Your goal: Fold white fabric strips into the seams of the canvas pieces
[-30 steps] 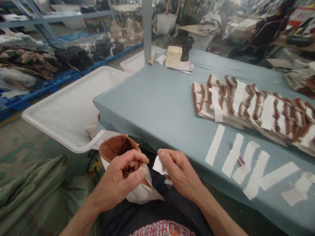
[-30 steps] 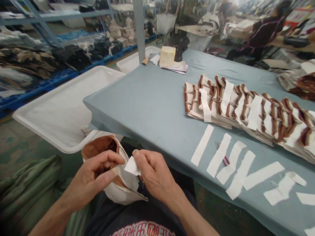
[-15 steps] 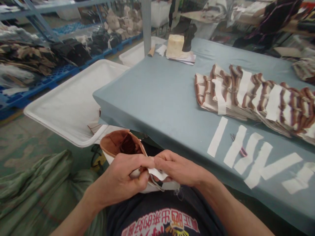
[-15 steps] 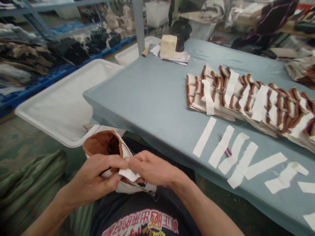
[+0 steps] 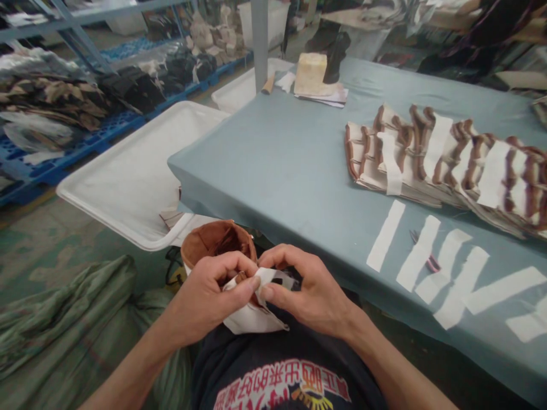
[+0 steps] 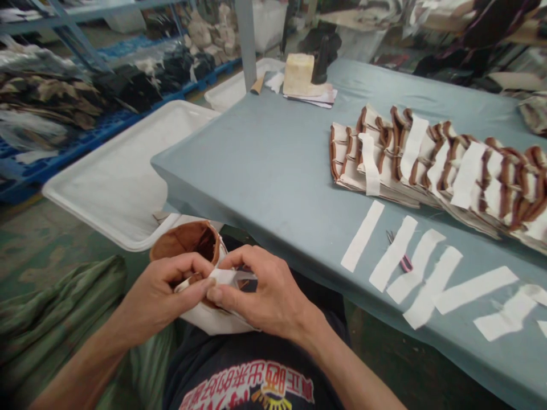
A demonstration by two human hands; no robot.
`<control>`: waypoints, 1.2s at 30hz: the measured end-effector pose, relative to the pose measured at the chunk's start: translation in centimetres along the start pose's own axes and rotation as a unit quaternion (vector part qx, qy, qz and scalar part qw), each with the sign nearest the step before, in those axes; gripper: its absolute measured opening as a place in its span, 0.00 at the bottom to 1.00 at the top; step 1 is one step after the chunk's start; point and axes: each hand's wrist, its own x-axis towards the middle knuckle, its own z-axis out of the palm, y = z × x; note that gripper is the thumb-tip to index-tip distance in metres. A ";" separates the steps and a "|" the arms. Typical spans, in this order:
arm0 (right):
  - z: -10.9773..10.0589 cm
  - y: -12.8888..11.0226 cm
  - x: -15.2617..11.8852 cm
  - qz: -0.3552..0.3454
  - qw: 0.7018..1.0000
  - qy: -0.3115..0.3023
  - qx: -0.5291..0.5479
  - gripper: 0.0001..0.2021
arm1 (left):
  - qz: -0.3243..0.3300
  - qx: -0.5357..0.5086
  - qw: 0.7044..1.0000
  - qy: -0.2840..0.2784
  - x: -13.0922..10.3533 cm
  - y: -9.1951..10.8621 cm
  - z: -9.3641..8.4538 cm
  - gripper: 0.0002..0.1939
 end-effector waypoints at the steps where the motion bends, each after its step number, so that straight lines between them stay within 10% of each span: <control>1: 0.2 0.1 0.0 -0.009 1.000 0.013 -0.010 0.13 | -0.008 -0.008 1.000 0.000 0.1 0.0 0.0 0.09; 17: 0.8 -0.1 -0.7 -0.068 0.990 0.079 -0.099 0.07 | -0.040 -0.028 0.999 0.003 0.2 -0.9 -0.4 0.19; 25: 1.9 -0.5 -0.8 0.160 0.952 0.059 0.254 0.26 | -0.017 -0.069 0.997 0.029 -1.4 -1.9 0.2 0.28; 36: 4.8 -0.6 -1.8 0.187 0.931 0.080 0.303 0.27 | -0.053 -0.026 0.998 0.000 -2.4 -0.4 -0.9 0.18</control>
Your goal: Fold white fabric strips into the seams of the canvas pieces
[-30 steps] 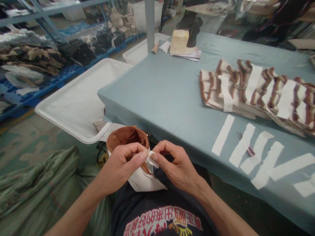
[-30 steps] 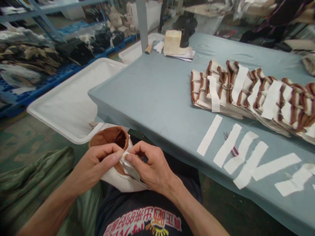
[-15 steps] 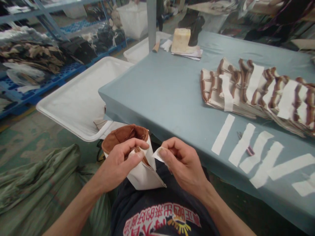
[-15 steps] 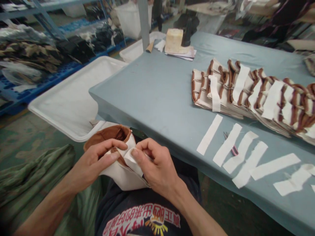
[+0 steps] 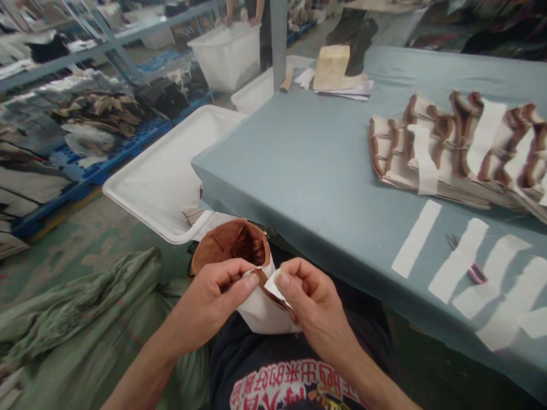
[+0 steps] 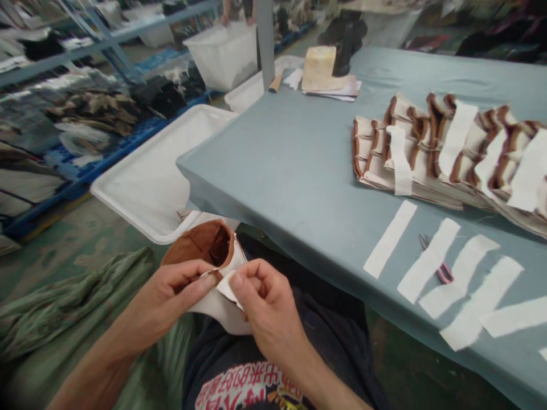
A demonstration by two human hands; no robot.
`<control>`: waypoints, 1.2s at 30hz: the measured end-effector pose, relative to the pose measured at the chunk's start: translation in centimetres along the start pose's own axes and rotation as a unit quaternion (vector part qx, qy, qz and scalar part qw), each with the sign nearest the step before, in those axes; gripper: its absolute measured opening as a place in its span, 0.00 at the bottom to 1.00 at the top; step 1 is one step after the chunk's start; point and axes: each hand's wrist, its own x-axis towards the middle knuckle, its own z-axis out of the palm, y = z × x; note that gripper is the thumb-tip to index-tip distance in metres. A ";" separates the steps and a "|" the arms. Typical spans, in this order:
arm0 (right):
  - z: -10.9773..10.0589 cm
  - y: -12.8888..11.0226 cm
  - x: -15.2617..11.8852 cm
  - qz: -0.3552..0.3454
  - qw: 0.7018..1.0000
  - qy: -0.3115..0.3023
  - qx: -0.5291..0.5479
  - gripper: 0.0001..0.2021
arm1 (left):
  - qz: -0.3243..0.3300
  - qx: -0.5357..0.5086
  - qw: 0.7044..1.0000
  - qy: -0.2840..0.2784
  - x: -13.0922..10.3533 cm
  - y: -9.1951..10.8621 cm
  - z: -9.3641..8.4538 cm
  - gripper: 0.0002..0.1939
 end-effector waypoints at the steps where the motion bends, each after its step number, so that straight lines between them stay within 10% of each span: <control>1: 0.3 0.1 -0.3 -0.003 1.000 0.000 0.008 0.26 | 0.004 0.007 1.000 -0.007 -0.1 0.1 -0.2 0.17; 36: 2.2 3.1 0.8 -0.033 0.982 0.109 -0.153 0.15 | -0.015 -0.051 0.997 0.057 -0.6 -3.1 0.3 0.16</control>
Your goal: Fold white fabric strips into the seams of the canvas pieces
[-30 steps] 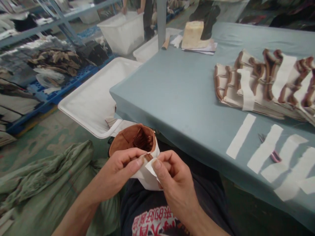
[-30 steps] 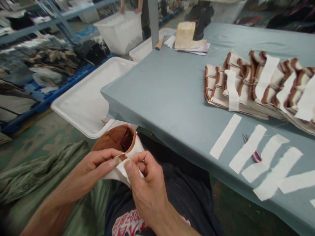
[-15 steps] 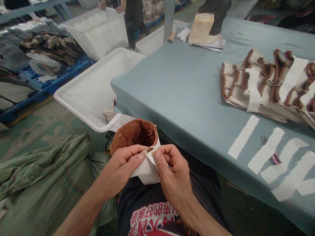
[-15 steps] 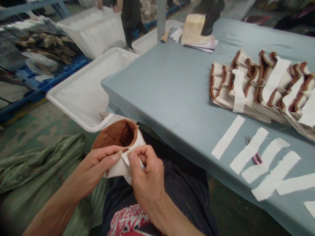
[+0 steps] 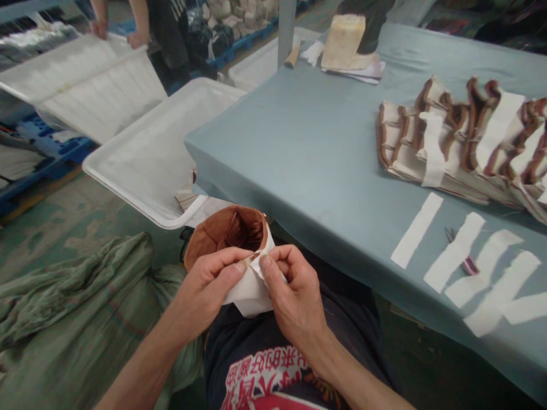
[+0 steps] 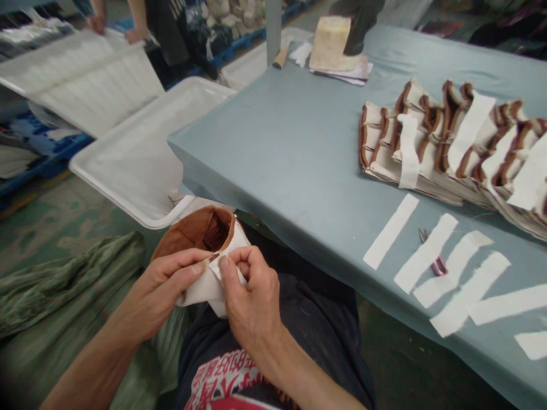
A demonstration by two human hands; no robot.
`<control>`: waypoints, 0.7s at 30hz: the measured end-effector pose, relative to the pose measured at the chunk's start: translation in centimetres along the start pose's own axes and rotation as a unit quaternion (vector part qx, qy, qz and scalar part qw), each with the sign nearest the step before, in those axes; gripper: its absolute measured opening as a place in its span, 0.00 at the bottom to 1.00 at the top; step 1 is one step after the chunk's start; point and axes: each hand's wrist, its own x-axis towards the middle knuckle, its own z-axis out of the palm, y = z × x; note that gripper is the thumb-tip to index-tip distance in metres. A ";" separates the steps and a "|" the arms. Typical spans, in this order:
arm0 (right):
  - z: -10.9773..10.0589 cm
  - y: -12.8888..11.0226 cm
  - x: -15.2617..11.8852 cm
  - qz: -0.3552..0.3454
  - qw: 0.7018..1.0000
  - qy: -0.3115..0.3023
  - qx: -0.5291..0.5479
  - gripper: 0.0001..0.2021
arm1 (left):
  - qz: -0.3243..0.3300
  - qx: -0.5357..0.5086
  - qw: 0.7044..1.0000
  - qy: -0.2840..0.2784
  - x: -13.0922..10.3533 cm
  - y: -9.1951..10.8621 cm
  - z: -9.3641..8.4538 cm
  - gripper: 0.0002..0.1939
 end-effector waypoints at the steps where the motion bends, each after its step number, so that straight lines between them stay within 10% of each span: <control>1: 0.0 0.0 0.0 -0.001 1.000 -0.002 -0.001 0.15 | -0.001 -0.005 1.000 0.001 0.0 -0.1 0.0 0.16; 12: -0.1 -0.6 -0.2 -0.059 0.993 0.020 -0.105 0.13 | -0.012 -0.095 0.995 -0.003 0.1 -1.4 0.4 0.13; 21: -0.3 -0.6 0.2 -0.061 0.989 0.018 -0.137 0.12 | 0.095 0.138 0.975 0.143 0.2 0.9 2.2 0.09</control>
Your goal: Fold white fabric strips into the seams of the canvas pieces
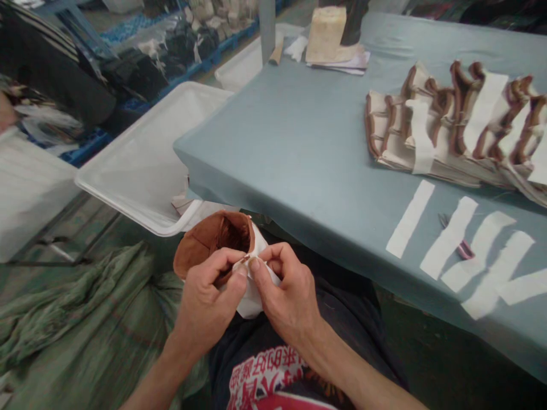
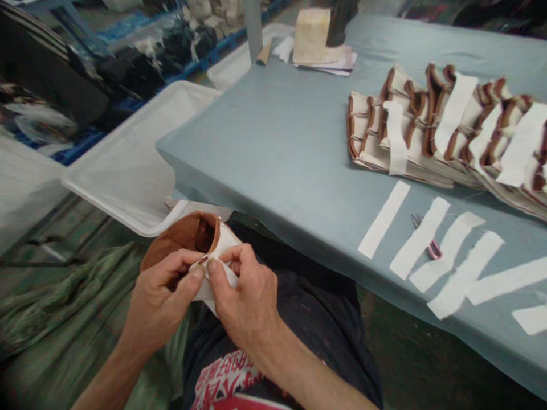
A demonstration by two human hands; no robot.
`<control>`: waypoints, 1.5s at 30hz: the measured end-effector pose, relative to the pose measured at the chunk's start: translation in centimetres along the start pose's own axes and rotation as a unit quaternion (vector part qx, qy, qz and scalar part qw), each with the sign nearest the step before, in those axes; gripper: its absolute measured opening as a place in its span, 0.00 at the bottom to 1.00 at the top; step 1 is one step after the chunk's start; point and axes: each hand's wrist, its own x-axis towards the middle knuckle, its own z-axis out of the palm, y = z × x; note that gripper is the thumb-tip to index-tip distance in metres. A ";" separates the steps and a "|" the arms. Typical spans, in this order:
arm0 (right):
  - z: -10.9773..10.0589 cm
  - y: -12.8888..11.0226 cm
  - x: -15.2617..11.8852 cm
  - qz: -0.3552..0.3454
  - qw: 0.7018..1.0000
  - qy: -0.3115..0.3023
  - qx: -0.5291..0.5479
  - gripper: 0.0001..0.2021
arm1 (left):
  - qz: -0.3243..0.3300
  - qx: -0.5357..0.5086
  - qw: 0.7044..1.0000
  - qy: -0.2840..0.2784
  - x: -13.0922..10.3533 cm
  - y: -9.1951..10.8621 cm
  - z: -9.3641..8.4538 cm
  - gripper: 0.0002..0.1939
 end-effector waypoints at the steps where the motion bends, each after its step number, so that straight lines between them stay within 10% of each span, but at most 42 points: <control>1: -0.1 0.0 0.2 0.006 1.000 -0.008 0.001 0.13 | 0.010 0.015 1.000 0.014 -0.1 0.0 0.2 0.08; 16: -0.3 0.7 2.3 0.128 0.925 -0.219 0.283 0.13 | 0.033 -0.038 0.999 0.012 -0.7 0.0 1.0 0.09; 22: 0.1 1.6 3.3 0.199 0.839 -0.321 0.392 0.13 | -0.073 -0.256 0.961 -0.073 0.0 -1.8 0.7 0.05; 29: -0.1 1.1 4.3 0.195 0.820 -0.362 0.399 0.18 | -0.033 -0.257 0.958 -0.121 1.5 -1.8 -1.2 0.06; 45: -3.1 -0.3 2.5 0.131 0.919 -0.323 0.184 0.37 | -0.025 -0.203 0.951 -0.231 3.0 0.0 -3.2 0.11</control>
